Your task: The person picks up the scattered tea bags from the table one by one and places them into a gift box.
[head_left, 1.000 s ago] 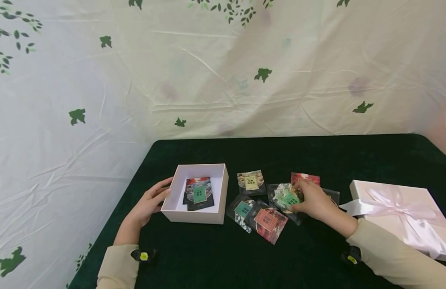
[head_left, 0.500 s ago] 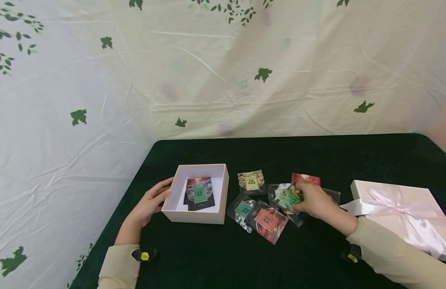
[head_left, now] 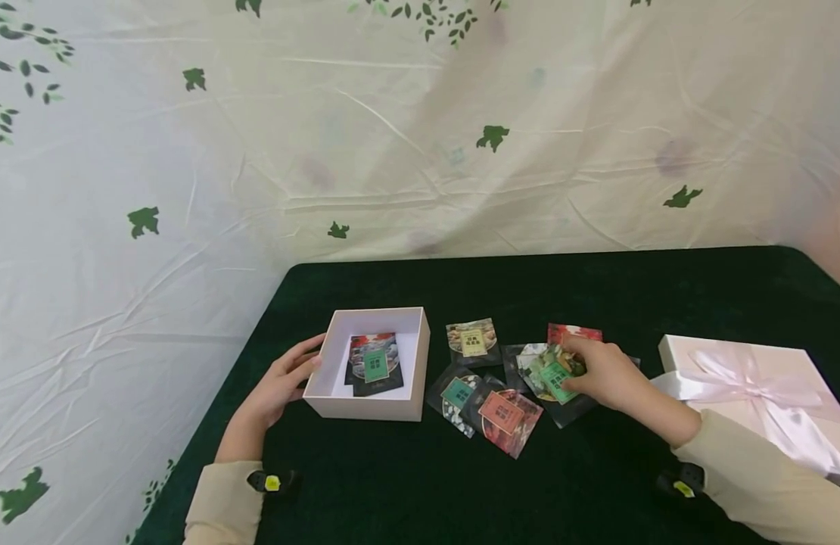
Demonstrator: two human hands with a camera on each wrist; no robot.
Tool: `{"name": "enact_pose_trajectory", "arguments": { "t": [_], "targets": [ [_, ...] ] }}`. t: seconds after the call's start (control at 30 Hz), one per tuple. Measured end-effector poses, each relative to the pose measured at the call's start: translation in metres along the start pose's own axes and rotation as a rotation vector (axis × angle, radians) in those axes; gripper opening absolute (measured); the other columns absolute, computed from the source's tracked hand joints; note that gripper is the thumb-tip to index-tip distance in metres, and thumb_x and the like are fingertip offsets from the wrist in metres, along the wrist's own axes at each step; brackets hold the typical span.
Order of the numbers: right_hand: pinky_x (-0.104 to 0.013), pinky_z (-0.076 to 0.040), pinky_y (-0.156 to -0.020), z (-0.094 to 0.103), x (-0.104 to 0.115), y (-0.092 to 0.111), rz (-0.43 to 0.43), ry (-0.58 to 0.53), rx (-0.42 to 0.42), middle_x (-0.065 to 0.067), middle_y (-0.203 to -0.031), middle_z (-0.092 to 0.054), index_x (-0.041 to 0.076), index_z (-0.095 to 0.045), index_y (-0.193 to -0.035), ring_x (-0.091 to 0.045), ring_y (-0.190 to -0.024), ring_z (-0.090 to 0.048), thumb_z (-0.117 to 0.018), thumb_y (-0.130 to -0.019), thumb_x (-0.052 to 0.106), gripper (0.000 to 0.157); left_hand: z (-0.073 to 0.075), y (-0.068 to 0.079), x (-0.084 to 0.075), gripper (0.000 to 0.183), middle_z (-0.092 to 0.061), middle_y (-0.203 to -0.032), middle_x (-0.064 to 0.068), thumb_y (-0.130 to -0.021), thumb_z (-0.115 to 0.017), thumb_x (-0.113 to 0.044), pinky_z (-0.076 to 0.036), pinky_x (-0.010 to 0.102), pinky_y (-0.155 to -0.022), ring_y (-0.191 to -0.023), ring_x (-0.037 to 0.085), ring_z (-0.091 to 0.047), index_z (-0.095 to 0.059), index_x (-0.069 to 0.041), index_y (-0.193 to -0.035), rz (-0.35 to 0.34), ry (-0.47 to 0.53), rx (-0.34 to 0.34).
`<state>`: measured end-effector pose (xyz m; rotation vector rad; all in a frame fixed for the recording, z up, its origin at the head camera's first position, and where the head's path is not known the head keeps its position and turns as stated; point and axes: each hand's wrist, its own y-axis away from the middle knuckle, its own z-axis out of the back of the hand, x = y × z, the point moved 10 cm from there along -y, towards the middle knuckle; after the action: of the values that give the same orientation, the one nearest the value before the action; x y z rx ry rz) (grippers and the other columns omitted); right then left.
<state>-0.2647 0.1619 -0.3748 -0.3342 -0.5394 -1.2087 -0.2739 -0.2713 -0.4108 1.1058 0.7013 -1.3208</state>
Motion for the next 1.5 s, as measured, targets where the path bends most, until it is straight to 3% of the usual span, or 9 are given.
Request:
{"name": "enact_pose_trajectory", "arguments": {
  "t": [0.2, 0.47, 0.77, 1.13, 1.5],
  "targets": [
    [-0.042, -0.053, -0.07, 0.006, -0.003, 0.004, -0.03, -0.07, 0.045, -0.019, -0.098, -0.066, -0.006, -0.058, -0.113, -0.027, -0.087, -0.062, -0.074, -0.078, 0.01, 0.042, -0.001, 0.0, 0.0, 0.061, -0.032, -0.151, 0.018, -0.096, -0.05, -0.045, -0.041, 0.057, -0.1, -0.13, 0.042, -0.04, -0.03, -0.022, -0.149, 0.001, 0.003, -0.005],
    [-0.037, -0.052, -0.071, 0.013, -0.006, 0.009, -0.036, -0.187, 0.084, -0.013, -0.094, -0.068, -0.008, -0.055, -0.119, -0.021, -0.085, -0.063, -0.074, -0.08, 0.011, 0.047, 0.0, 0.0, 0.001, 0.062, -0.032, -0.151, 0.017, -0.095, -0.051, -0.047, -0.041, 0.058, -0.1, -0.13, 0.041, -0.04, -0.03, -0.023, -0.149, 0.006, -0.001, -0.011],
    [-0.036, -0.055, -0.071, 0.013, -0.004, 0.009, -0.04, -0.291, 0.112, -0.019, -0.102, -0.066, -0.009, -0.053, -0.119, -0.023, -0.09, -0.063, -0.068, -0.086, 0.012, 0.042, 0.002, 0.001, 0.0, 0.062, -0.033, -0.151, 0.017, -0.095, -0.051, -0.047, -0.041, 0.057, -0.1, -0.13, 0.041, -0.041, -0.03, -0.023, -0.149, 0.008, -0.003, -0.015],
    [-0.033, -0.055, -0.064, 0.02, 0.015, 0.007, -0.032, -0.437, 0.13, -0.018, -0.103, -0.069, -0.007, -0.053, -0.117, -0.018, -0.084, -0.064, -0.064, -0.09, 0.014, 0.036, 0.001, 0.002, 0.0, 0.062, -0.033, -0.151, 0.016, -0.095, -0.051, -0.047, -0.04, 0.057, -0.1, -0.13, 0.041, -0.041, -0.031, -0.023, -0.148, 0.011, 0.002, -0.016],
    [-0.03, -0.057, -0.071, 0.018, 0.039, 0.0, -0.055, -0.599, 0.164, -0.015, -0.107, -0.069, -0.005, -0.05, -0.124, -0.016, -0.085, -0.067, -0.065, -0.09, 0.02, 0.045, 0.0, 0.001, 0.001, 0.062, -0.033, -0.151, 0.016, -0.095, -0.051, -0.047, -0.04, 0.059, -0.1, -0.131, 0.041, -0.039, -0.031, -0.023, -0.148, 0.019, 0.006, -0.018]
  ]
}}
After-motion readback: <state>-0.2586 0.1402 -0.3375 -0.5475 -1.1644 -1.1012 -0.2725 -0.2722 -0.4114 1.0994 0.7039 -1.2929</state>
